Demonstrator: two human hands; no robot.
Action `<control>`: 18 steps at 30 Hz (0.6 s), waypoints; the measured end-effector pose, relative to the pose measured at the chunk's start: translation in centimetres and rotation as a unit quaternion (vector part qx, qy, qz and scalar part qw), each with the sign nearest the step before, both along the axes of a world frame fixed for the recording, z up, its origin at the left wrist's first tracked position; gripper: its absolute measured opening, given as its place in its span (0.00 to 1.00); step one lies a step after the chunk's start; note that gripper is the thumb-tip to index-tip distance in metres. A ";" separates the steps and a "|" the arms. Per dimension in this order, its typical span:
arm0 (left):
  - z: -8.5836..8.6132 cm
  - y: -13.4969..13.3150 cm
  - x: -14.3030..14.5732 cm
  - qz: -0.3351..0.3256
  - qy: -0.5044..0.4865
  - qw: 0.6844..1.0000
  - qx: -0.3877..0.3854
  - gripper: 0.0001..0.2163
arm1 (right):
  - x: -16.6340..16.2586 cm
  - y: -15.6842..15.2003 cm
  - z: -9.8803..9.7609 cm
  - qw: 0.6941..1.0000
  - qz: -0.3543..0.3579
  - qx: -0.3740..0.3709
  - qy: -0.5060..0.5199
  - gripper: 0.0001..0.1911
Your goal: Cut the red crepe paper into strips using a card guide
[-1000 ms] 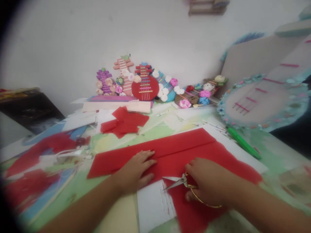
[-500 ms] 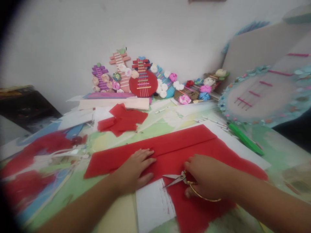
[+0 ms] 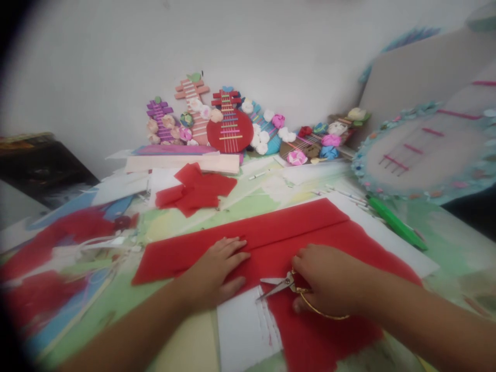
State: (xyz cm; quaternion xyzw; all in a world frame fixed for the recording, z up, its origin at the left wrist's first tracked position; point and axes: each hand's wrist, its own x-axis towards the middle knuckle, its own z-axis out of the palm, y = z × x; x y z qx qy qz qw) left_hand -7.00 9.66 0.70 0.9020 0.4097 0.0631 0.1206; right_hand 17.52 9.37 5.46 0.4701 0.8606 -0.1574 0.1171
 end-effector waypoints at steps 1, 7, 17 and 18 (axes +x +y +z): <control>0.0 0.0 0.0 0.000 -0.003 1.000 0.000 0.20 | 0.0 0.0 0.0 1.000 0.003 -0.001 0.000 0.16; 0.3 0.0 0.0 0.011 -0.003 1.000 -0.024 0.22 | -0.3 0.2 -0.2 1.000 0.018 -0.005 0.013 0.15; 0.4 0.1 0.2 0.020 -0.004 0.999 -0.030 0.23 | -1.0 0.0 -0.8 0.996 0.055 0.070 0.001 0.12; 0.4 0.1 0.2 0.020 -0.006 0.999 -0.033 0.23 | -1.2 -0.1 -0.8 0.996 0.054 0.067 -0.001 0.11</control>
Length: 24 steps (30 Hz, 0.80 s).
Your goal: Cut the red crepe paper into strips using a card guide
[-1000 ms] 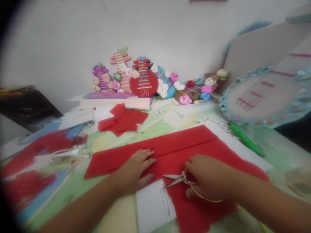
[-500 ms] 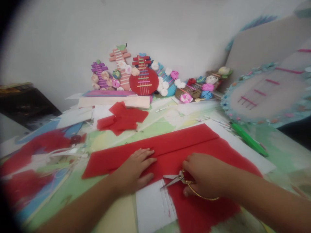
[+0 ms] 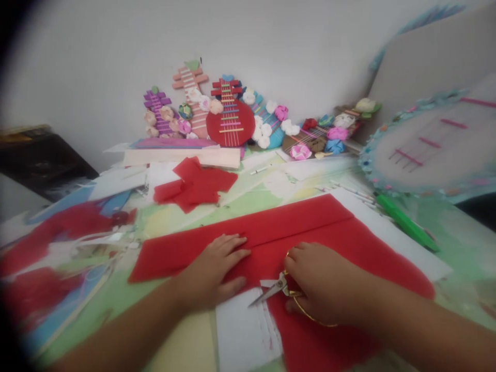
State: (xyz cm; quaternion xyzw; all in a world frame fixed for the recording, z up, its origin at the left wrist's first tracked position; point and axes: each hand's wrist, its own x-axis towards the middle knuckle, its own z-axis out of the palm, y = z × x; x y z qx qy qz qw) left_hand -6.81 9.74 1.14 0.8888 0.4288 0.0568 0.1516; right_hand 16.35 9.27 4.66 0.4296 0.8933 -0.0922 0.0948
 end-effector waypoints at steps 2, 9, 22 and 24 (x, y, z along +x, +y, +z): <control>0.0 0.0 0.1 0.003 -0.003 1.000 -0.005 0.23 | -0.3 -0.2 0.0 1.000 0.003 -0.006 -0.006 0.11; 0.1 -0.1 0.3 0.018 0.001 1.000 -0.010 0.25 | -1.1 -0.1 -0.1 0.999 0.018 0.025 -0.016 0.11; 0.2 0.4 0.6 0.017 0.008 1.000 0.008 0.20 | -1.2 0.7 -0.3 0.999 0.031 0.000 0.026 0.12; 0.2 0.5 0.5 0.020 0.008 1.000 0.013 0.20 | -1.3 0.8 -0.1 0.999 0.025 -0.019 0.036 0.12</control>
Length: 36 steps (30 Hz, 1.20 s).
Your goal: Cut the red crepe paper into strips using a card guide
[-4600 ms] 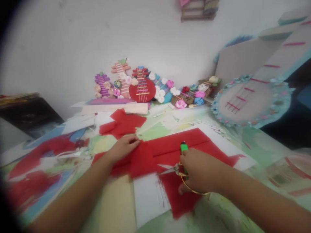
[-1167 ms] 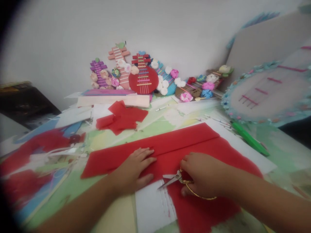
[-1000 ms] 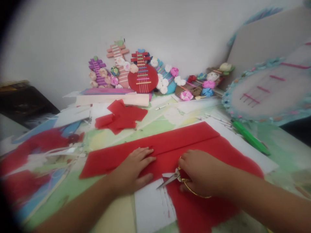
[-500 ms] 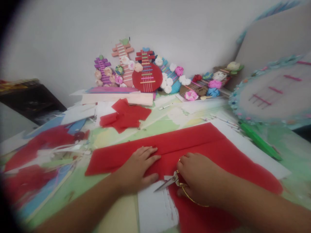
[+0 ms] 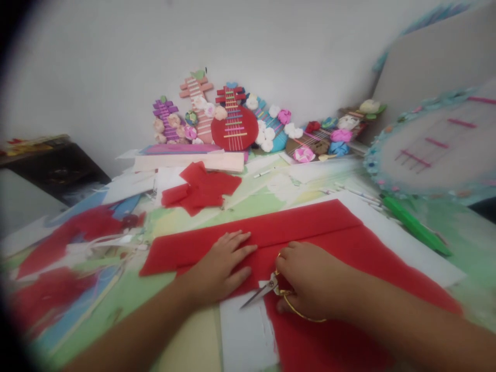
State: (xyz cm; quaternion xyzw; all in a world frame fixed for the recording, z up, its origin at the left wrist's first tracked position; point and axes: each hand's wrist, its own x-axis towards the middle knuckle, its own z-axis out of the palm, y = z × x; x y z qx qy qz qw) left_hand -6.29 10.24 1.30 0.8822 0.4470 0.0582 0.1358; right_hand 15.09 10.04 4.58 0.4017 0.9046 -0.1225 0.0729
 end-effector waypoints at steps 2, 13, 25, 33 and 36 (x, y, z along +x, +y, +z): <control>0.1 0.1 -0.1 0.006 -0.001 1.000 0.005 0.20 | 0.2 0.1 0.3 1.000 -0.015 -0.019 0.007 0.13; -0.2 0.9 -0.3 0.005 0.006 1.000 0.021 0.21 | 0.0 0.5 0.3 1.000 0.009 0.008 0.004 0.13; -0.9 1.4 -0.2 0.013 0.029 0.999 0.034 0.24 | -0.2 -0.3 -0.2 0.996 0.038 0.054 -0.056 0.13; -1.4 1.4 -0.3 0.019 0.024 0.999 0.043 0.24 | 0.6 -0.2 -1.1 0.995 0.046 0.056 -0.074 0.16; -1.5 1.4 -0.3 0.018 0.024 0.999 0.043 0.24 | 0.7 -0.1 -1.4 0.994 0.051 0.054 -0.081 0.16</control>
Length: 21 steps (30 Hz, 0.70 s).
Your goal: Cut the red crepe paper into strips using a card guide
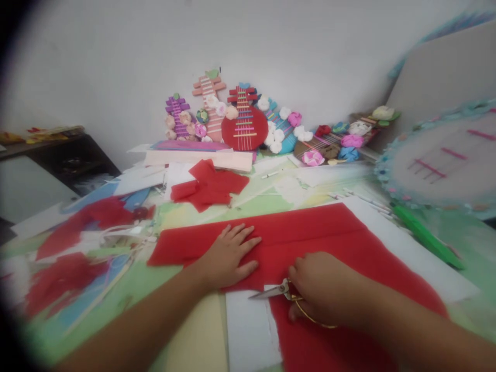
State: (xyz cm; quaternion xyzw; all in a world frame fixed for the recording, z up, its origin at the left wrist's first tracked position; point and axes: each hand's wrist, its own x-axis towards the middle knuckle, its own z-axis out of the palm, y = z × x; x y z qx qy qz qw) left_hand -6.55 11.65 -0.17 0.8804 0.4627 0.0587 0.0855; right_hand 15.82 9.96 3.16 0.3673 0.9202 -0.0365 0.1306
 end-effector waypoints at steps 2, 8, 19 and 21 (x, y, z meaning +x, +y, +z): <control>0.0 0.0 0.0 -0.001 0.002 1.000 -0.001 0.24 | 0.1 0.1 -0.2 1.000 0.005 -0.007 -0.003 0.16; 0.2 0.0 -0.1 -0.005 0.007 1.000 -0.006 0.25 | 0.6 0.3 -0.5 0.999 0.035 -0.002 -0.003 0.14; 0.2 -0.1 -0.1 -0.001 0.014 1.000 -0.007 0.24 | 1.3 0.3 -1.0 0.999 0.042 -0.018 -0.012 0.11; 0.2 -0.1 -0.2 -0.001 0.015 1.000 -0.007 0.24 | 1.2 0.2 -0.8 0.999 0.009 -0.031 -0.020 0.12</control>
